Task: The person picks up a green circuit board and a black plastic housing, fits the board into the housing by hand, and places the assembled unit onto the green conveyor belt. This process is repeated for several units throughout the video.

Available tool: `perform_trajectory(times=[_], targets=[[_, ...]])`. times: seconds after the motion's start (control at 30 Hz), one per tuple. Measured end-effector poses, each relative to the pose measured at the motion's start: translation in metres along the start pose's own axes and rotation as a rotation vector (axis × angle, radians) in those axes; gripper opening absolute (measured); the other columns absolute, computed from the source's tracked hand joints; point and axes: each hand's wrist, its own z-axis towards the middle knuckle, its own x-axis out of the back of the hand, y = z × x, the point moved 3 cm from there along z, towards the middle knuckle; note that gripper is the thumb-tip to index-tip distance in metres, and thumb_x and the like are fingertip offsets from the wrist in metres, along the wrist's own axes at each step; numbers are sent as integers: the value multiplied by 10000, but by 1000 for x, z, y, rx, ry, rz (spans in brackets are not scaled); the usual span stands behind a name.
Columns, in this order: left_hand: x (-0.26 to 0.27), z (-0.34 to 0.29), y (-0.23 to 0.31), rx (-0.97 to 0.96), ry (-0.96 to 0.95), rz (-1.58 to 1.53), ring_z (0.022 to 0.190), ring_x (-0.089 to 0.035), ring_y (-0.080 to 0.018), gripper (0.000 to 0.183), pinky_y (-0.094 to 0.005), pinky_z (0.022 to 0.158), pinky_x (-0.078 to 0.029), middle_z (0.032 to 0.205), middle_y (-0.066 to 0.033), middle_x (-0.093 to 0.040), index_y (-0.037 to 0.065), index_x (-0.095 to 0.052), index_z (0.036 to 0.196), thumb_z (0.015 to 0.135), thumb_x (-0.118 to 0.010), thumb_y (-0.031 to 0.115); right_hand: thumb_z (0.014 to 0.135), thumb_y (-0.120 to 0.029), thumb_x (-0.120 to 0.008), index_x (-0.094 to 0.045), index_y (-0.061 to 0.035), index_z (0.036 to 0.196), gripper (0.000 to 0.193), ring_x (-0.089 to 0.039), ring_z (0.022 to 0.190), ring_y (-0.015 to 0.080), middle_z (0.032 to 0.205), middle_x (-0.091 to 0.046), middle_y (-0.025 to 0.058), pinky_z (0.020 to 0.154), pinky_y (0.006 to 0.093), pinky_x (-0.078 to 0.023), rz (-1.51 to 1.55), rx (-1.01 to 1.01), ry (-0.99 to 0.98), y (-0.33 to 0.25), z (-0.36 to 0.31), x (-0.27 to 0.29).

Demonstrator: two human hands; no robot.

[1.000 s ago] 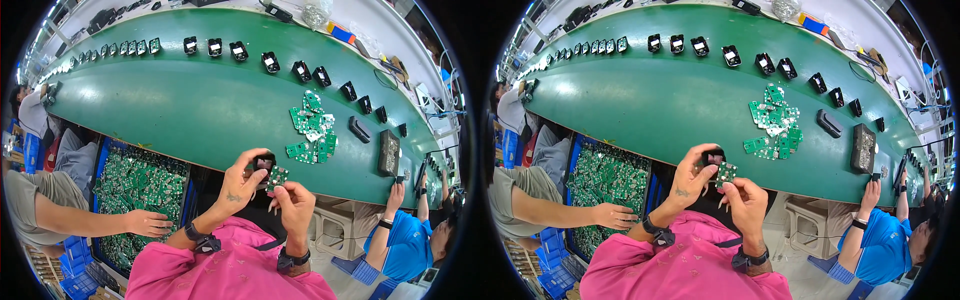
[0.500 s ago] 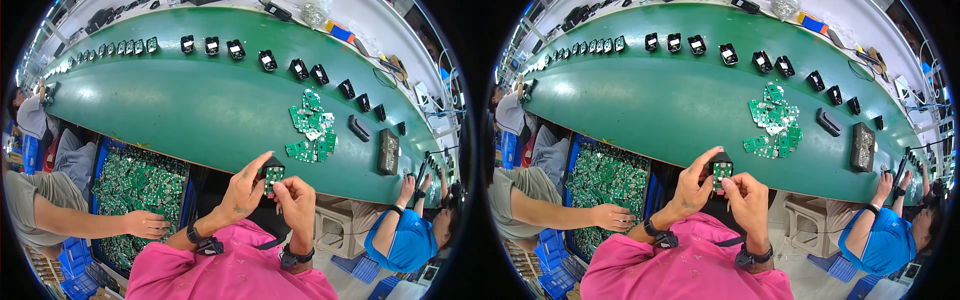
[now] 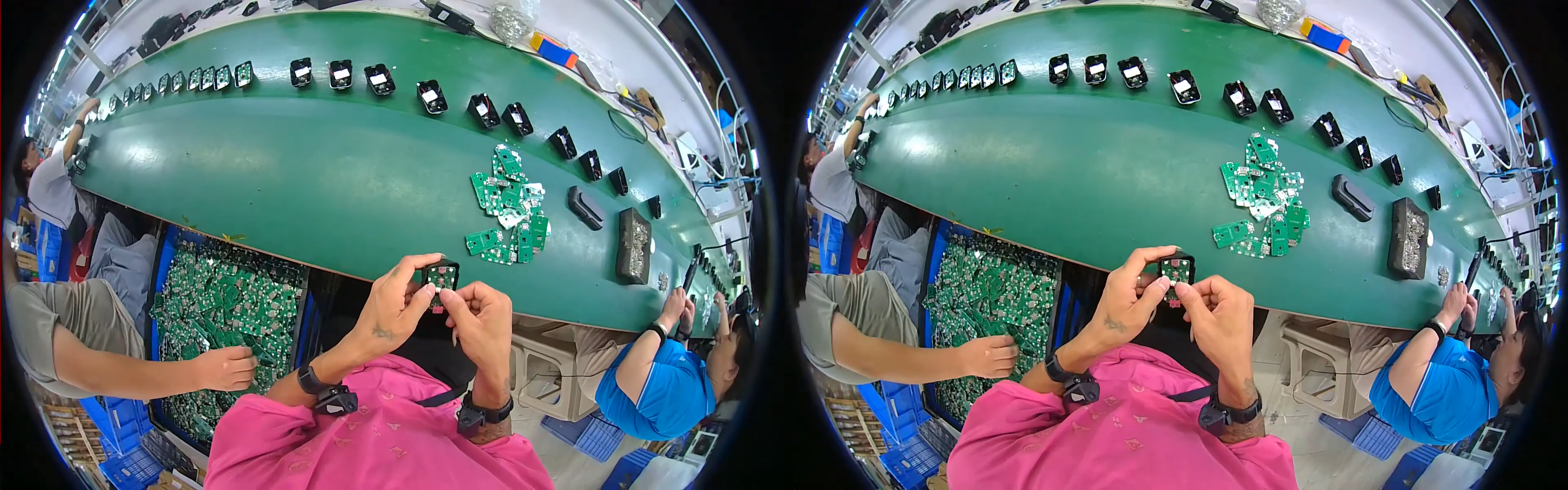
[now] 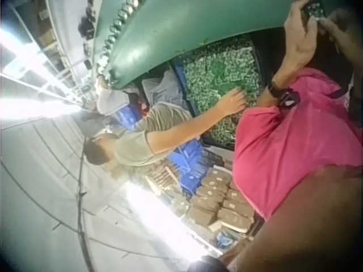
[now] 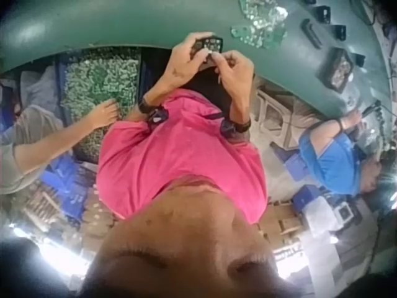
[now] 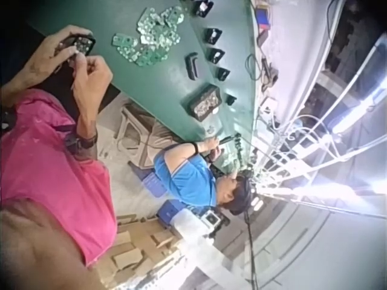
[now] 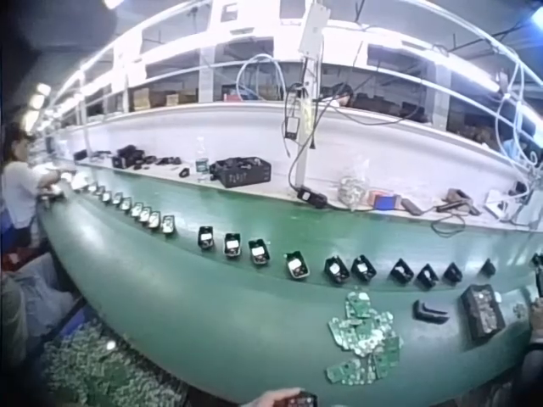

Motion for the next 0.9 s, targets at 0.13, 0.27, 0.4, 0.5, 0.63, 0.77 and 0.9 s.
perform_trajectory(times=[0.13, 0.27, 0.4, 0.5, 0.63, 0.77, 0.9], targets=[[-1, 3, -1, 130, 32, -30, 803, -623, -63, 365, -233, 685, -521, 1077, -114, -678, -13, -507, 1341, 983, -543, 47, 919, -139, -739, -625, 6, 783, 229, -509, 532, 15, 623, -621, 15, 447, 195, -359, -201, 174, 71, 12, 9, 0], [-2, 8, -13, 21, 74, -69, 820, -621, -67, 371, -234, 670, -524, 1111, -118, -671, -11, -502, 1353, 989, -533, 49, 929, -109, -707, -650, 35, 912, 156, -508, 548, 28, 660, -631, 15, 464, 221, -383, -103, 163, 63, 17, 12, -4], [-1, 13, -14, -7, 73, -68, 844, -633, -92, 364, -242, 704, -537, 1135, -114, -669, -14, -509, 1360, 1001, -505, 48, 970, -119, -619, -609, 42, 1232, 308, -622, 630, 154, 772, -679, 121, 564, 305, -475, -162, 300, 56, -9, 14, -13], [3, 13, -14, 84, 67, -64, 860, -643, -107, 356, -256, 729, -544, 1103, -114, -685, -15, -530, 1349, 999, -503, 46, 990, -145, -575, -572, 25, 1341, 390, -703, 745, 314, 867, -687, 220, 680, 385, -528, -268, 421, 38, -10, 23, -23], [14, 14, -1, -58, 152, 177, 856, -653, -106, 356, -275, 712, -551, 1006, -130, -703, -21, -556, 1324, 975, -529, 43, 986, -115, -557, -604, 20, 1312, 356, -697, 783, 290, 922, -700, 211, 716, 372, -528, -190, 491, 30, -8, 30, -35], [36, 16, 0, -41, 221, 179, 749, -681, -160, 353, -321, 683, -558, 925, -147, -701, -21, -569, 1303, 960, -521, 45, 971, -95, -574, -621, 25, 1290, 343, -678, 787, 222, 918, -705, 176, 737, 346, -529, -70, 489, -16, -17, 42, -54], [64, 33, 8, -132, 302, 320, 696, -682, -190, 354, -333, 670, -559, 907, -161, -696, -20, -569, 1300, 958, -521, 57, 988, -105, -570, -608, 27, 1314, 353, -671, 760, 204, 913, -706, 166, 718, 344, -539, -82, 513, -70, -34, 71, -80]])
